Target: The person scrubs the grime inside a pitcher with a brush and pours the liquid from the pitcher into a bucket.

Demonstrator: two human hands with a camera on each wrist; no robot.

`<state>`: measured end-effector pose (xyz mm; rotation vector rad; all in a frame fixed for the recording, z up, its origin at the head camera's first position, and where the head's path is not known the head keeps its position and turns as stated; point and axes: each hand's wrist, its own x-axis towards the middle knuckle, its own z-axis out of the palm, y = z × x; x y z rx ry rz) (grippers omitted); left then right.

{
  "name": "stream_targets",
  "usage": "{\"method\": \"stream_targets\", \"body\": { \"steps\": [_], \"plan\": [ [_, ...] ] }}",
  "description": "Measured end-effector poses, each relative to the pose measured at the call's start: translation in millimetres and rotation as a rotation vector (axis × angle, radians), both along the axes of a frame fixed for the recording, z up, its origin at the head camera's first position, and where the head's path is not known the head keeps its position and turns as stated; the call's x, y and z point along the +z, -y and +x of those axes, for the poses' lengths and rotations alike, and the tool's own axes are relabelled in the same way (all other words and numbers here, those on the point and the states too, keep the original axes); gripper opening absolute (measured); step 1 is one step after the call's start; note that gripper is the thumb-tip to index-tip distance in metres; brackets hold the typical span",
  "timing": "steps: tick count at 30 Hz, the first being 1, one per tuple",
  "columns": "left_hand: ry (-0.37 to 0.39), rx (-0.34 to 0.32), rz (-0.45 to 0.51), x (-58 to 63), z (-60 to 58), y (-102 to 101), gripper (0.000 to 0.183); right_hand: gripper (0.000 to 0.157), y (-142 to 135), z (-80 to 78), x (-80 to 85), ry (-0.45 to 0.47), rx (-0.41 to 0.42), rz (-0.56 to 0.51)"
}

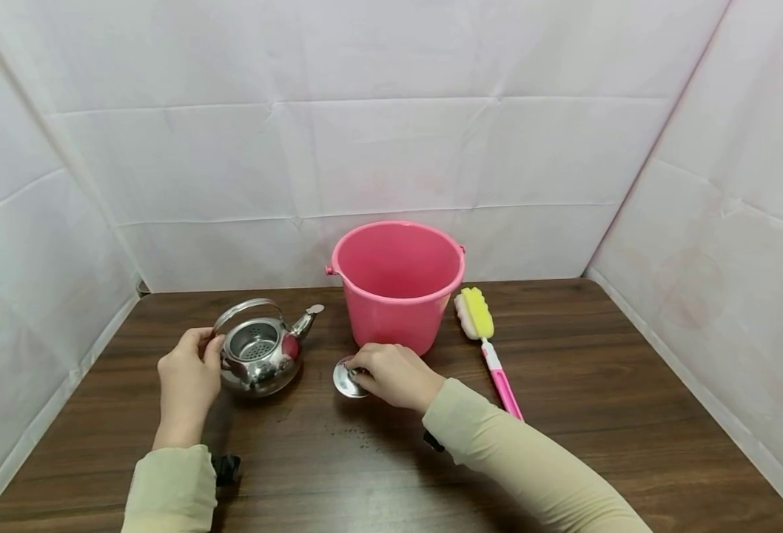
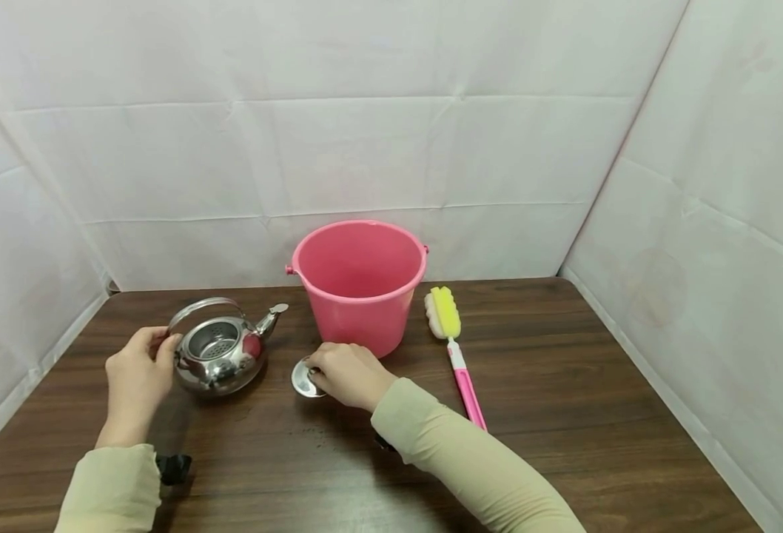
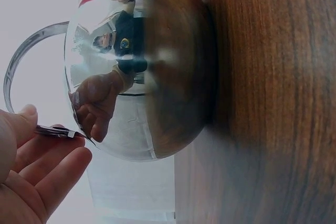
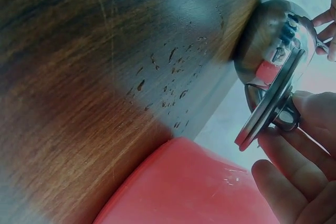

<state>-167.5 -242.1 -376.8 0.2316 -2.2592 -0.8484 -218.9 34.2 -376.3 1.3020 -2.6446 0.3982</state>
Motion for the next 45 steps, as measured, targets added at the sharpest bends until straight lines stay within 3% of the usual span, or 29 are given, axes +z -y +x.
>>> {"method": "stream_targets", "body": {
  "steps": [30,45],
  "plan": [
    [-0.026,-0.008,-0.004,-0.4,-1.1,0.7,0.020,0.016,-7.3,-1.5,-1.6,-0.010,0.007,0.024],
    [-0.016,-0.009,-0.007,0.4,-0.5,1.1,0.020,0.016,-14.5,-3.4,-2.3,0.030,-0.024,0.047]
  ]
}}
